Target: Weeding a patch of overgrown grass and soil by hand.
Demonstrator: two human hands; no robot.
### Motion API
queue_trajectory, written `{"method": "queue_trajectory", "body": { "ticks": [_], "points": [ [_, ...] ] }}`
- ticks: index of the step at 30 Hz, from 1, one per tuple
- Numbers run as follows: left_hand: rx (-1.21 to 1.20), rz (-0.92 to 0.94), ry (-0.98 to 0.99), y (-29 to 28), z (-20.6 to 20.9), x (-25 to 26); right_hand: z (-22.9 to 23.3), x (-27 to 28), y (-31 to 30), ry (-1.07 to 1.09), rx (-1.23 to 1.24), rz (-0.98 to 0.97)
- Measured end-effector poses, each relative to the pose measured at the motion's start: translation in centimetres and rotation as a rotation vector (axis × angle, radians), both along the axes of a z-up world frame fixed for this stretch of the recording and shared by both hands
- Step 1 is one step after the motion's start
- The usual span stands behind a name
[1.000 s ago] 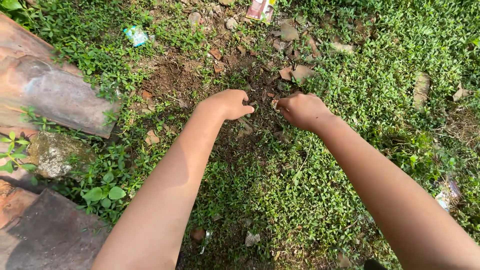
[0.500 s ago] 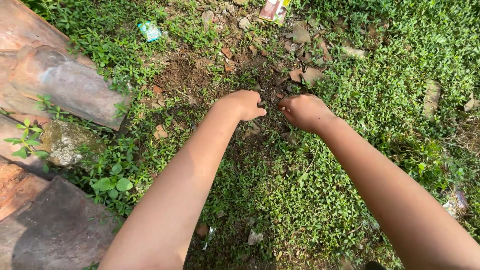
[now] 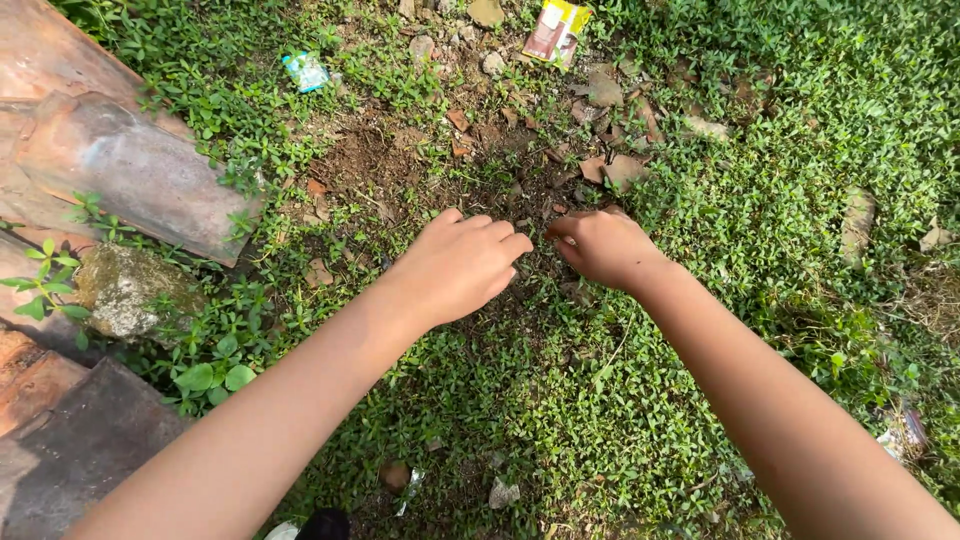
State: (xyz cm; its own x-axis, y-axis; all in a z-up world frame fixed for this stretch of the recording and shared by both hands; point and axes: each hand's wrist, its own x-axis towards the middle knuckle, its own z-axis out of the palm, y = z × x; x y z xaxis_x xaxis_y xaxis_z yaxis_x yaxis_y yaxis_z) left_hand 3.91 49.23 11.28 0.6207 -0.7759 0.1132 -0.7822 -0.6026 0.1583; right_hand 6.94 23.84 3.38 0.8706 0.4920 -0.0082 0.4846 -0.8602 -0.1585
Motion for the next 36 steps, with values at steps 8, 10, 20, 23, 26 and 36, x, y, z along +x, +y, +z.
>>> {"method": "queue_trajectory", "body": {
  "ticks": [8, 10, 20, 23, 26, 36],
  "points": [
    [-0.166, -0.080, -0.015, 6.9, -0.6, -0.7, 1.2, 0.5, 3.0, 0.070, 0.132, -0.020],
    [-0.159, -0.060, 0.015, 8.4, -0.6, 0.1, 1.1, 0.8, 4.1, 0.065, 0.162, 0.001],
    [-0.303, 0.116, 0.102, 11.5, -1.0, 6.7, 8.4, 2.2, 16.0, -0.051, -0.100, -0.228],
    [-0.245, 0.156, 0.115, 11.5, 0.0, 7.2, 9.6, 3.5, 18.9, -0.084, -0.179, -0.215],
    [-0.208, 0.193, 0.125, 12.6, 0.9, 7.3, 9.5, 5.0, 19.8, -0.128, -0.207, -0.133],
    [-0.177, 0.114, 0.180, 14.3, -1.1, 4.7, 8.7, 6.0, 17.1, 0.056, -0.459, 0.021]
  ]
}}
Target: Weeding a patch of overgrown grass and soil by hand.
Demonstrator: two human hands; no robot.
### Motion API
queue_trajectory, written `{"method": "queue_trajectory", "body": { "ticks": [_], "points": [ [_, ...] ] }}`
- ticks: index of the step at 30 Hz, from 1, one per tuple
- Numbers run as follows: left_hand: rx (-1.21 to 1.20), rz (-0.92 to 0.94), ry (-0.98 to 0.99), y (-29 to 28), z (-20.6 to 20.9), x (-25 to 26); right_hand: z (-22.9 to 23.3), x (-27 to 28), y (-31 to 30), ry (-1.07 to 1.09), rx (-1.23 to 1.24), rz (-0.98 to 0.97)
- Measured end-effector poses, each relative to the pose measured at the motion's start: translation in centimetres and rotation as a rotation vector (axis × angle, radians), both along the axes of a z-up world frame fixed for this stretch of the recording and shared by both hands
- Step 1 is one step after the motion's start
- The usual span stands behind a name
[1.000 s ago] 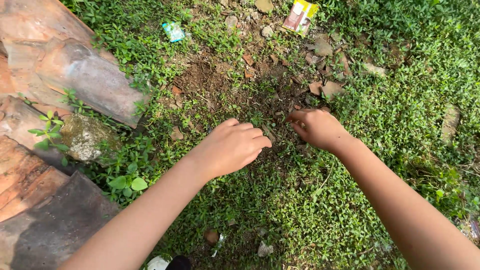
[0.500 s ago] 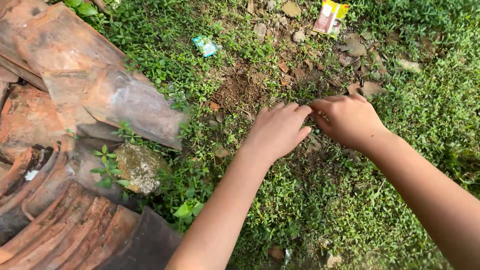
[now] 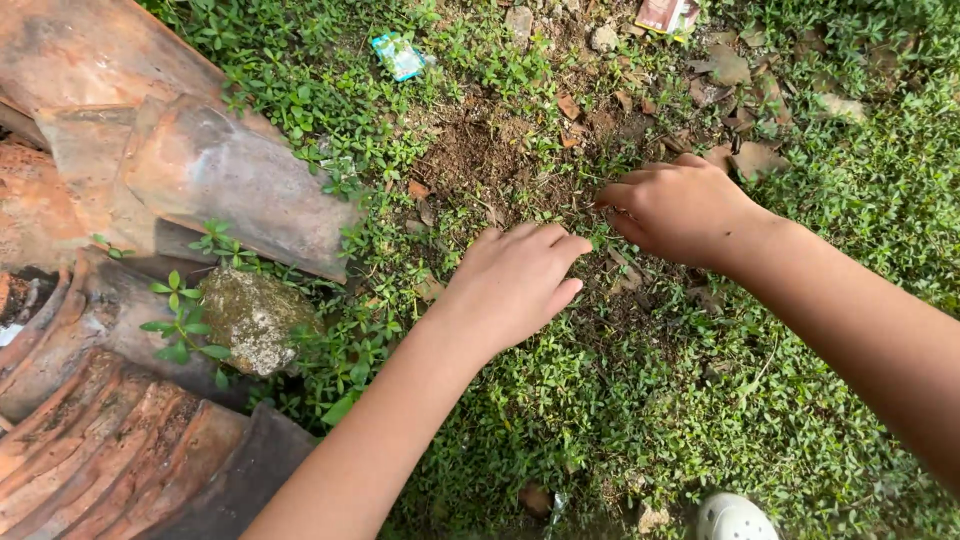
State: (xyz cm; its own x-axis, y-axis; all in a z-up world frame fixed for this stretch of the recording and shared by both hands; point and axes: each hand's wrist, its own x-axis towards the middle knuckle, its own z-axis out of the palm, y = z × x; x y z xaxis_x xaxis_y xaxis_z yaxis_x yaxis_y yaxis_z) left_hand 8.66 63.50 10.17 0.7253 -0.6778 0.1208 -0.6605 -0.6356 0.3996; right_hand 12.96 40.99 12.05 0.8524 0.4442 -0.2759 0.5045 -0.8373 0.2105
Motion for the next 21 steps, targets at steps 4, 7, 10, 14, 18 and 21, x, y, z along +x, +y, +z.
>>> {"method": "queue_trajectory", "body": {
  "ticks": [4, 7, 10, 14, 18, 21],
  "points": [
    [0.133, 0.043, -0.005, 0.5, 2.1, -0.7, -5.3, 2.0, -2.8, 0.038, 0.088, 0.086],
    [0.182, 0.096, -0.004, -0.6, 3.2, -1.0, -9.2, 3.5, -4.6, 0.118, 0.168, 0.125],
    [0.271, 0.161, -0.064, -3.4, 3.0, -1.6, -13.8, 4.9, -6.1, 0.135, 0.240, 0.108],
    [0.044, 0.321, 0.029, -7.7, 0.0, -1.8, -21.5, 4.9, -7.8, 0.202, 0.423, 0.003],
    [-0.278, 0.650, 0.204, -11.2, -7.3, -2.3, -27.2, 4.3, -8.6, 0.030, 0.450, 0.116],
    [-0.295, 0.730, 0.254, -12.5, -13.9, -2.7, -28.0, 4.1, -7.4, -0.085, 0.559, 0.180]
  ]
}}
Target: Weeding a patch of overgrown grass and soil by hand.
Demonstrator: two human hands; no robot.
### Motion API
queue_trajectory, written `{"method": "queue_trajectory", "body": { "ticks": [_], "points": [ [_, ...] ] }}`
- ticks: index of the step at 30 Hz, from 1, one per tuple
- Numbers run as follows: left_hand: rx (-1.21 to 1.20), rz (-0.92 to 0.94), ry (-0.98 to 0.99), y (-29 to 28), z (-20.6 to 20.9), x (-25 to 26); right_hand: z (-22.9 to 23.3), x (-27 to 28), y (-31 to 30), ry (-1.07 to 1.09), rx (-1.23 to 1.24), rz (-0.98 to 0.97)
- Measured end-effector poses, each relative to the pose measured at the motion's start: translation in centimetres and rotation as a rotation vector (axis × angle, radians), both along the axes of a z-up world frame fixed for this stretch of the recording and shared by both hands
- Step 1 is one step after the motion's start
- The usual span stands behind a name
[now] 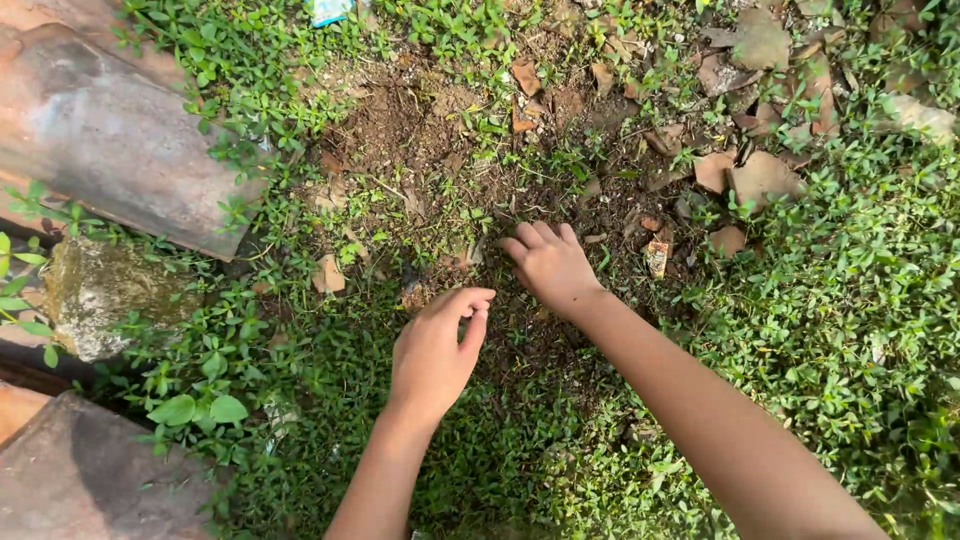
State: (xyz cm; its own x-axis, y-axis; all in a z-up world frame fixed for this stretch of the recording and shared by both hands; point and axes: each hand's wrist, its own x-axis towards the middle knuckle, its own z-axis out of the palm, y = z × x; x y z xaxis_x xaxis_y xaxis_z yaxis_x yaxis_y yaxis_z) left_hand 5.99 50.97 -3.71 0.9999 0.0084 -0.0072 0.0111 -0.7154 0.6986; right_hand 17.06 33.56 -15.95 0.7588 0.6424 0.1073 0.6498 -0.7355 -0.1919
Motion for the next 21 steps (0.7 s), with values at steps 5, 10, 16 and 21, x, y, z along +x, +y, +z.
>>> {"method": "queue_trajectory", "body": {
  "ticks": [5, 10, 16, 21],
  "points": [
    [0.154, 0.041, 0.079, -0.5, -4.8, 2.1, -2.1, 1.0, 1.5, -0.154, 0.055, 0.004],
    [0.178, 0.166, 0.050, -0.5, -5.5, 5.3, -1.9, 1.8, 3.1, -0.130, 0.223, -0.075],
    [0.195, 0.273, 0.094, 0.4, -7.3, 8.0, -0.4, 3.0, 3.8, 0.080, 0.535, -0.360],
    [0.130, 0.154, 0.084, -0.6, -6.1, 9.7, 1.7, 3.3, 1.8, 0.010, 0.582, -0.269]
  ]
}}
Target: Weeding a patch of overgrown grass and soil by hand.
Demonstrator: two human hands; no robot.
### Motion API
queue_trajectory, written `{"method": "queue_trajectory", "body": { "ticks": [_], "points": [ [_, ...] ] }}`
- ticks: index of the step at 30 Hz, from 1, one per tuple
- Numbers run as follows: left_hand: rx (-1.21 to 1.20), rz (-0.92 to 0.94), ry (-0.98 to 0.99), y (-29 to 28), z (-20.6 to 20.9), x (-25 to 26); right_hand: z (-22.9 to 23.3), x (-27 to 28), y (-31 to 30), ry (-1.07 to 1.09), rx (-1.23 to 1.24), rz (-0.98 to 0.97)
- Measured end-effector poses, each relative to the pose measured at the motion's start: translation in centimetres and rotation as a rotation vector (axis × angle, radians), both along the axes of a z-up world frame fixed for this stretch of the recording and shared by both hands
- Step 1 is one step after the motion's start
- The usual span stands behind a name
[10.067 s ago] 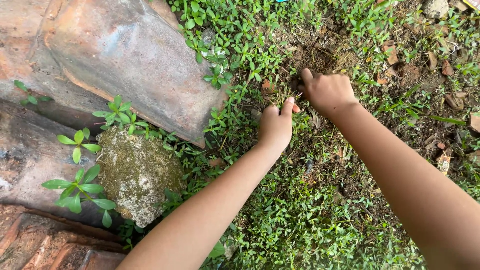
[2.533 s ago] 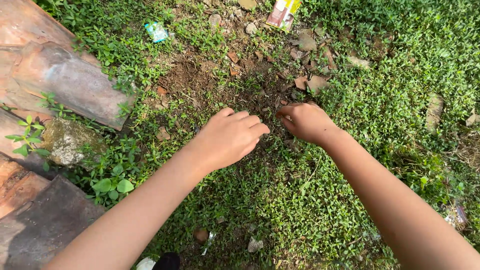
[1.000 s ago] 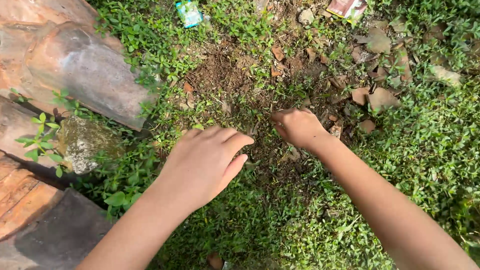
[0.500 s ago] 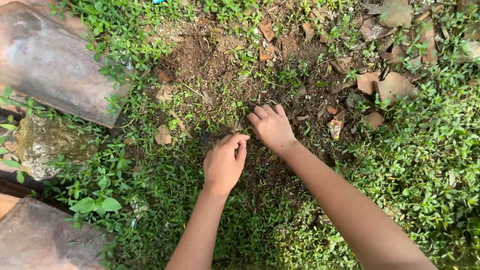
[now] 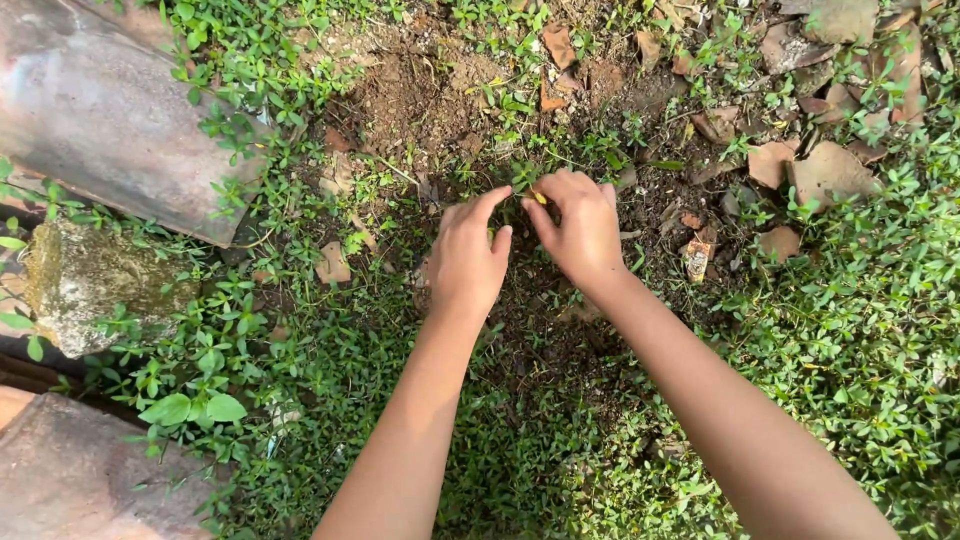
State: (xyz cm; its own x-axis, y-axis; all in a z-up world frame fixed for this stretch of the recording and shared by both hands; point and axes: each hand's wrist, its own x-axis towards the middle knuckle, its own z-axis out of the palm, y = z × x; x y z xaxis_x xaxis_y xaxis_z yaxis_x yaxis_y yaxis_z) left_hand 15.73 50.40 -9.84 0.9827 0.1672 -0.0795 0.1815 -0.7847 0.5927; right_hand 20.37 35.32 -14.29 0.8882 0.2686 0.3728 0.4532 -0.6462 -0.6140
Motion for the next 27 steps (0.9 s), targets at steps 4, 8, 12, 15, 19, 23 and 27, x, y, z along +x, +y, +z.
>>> {"method": "queue_trajectory", "body": {
  "ticks": [4, 8, 12, 15, 19, 23, 27],
  "points": [
    [-0.070, -0.130, -0.092, -1.1, -4.4, 0.9, 0.1, -0.5, -2.2, -0.013, -0.029, -0.024],
    [-0.188, -0.129, -0.172, -2.3, -4.4, 0.8, 0.0, -1.4, -3.5, 0.067, -0.087, -0.088],
    [-0.379, -0.034, -0.130, -1.9, -5.4, 0.3, -0.1, -1.9, -4.1, 0.225, -0.082, -0.040],
    [-0.519, 0.108, -0.192, -0.9, -6.5, -0.3, 0.9, -1.0, -4.8, 0.226, -0.032, 0.051],
    [-0.659, 0.146, -0.194, -1.1, -7.9, -0.6, 0.4, -0.5, -4.5, 0.230, -0.182, 0.028],
    [-0.844, 0.248, -0.260, -2.2, -6.4, 0.0, -0.3, 0.2, -4.1, 0.141, -0.235, -0.030],
    [-0.902, 0.252, -0.263, -2.4, -2.9, 1.5, -1.6, 2.3, -4.3, -0.024, -0.267, -0.147]
  ]
}}
